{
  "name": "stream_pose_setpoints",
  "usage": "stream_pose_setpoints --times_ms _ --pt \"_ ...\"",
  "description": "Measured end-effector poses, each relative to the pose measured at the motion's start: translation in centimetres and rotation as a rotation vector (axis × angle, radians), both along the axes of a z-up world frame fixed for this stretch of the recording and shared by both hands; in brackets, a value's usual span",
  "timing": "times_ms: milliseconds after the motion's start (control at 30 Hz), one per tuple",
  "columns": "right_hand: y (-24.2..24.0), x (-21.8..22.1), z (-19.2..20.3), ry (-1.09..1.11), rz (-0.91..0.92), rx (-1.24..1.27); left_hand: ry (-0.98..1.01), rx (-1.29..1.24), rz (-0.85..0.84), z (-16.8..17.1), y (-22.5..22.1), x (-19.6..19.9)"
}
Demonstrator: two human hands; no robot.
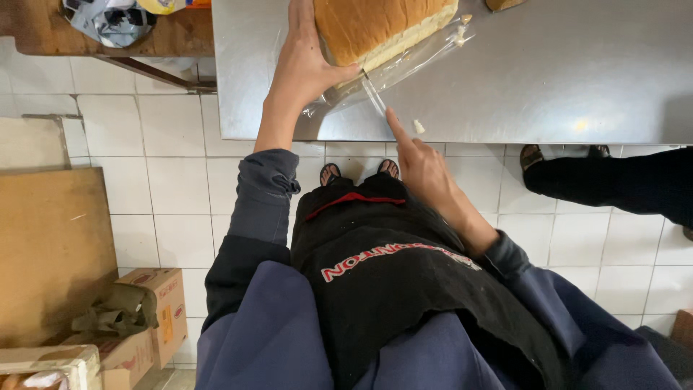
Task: The person slices a loaf of bread into pieces using a knife and then places the sliced loaf into a clear plastic bag.
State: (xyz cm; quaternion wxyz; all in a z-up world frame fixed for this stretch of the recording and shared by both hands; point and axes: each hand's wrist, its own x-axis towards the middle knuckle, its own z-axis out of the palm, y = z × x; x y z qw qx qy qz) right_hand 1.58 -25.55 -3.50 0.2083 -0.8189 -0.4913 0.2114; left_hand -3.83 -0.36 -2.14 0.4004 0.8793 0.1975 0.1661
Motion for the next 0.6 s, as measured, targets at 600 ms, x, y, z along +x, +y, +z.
stream_pose_setpoints --times_ms 600 --pt "-5.1 -2.9 3.4 0.218 -0.149 0.248 0.084 -0.065 -0.068 0.6 0.6 -2.3"
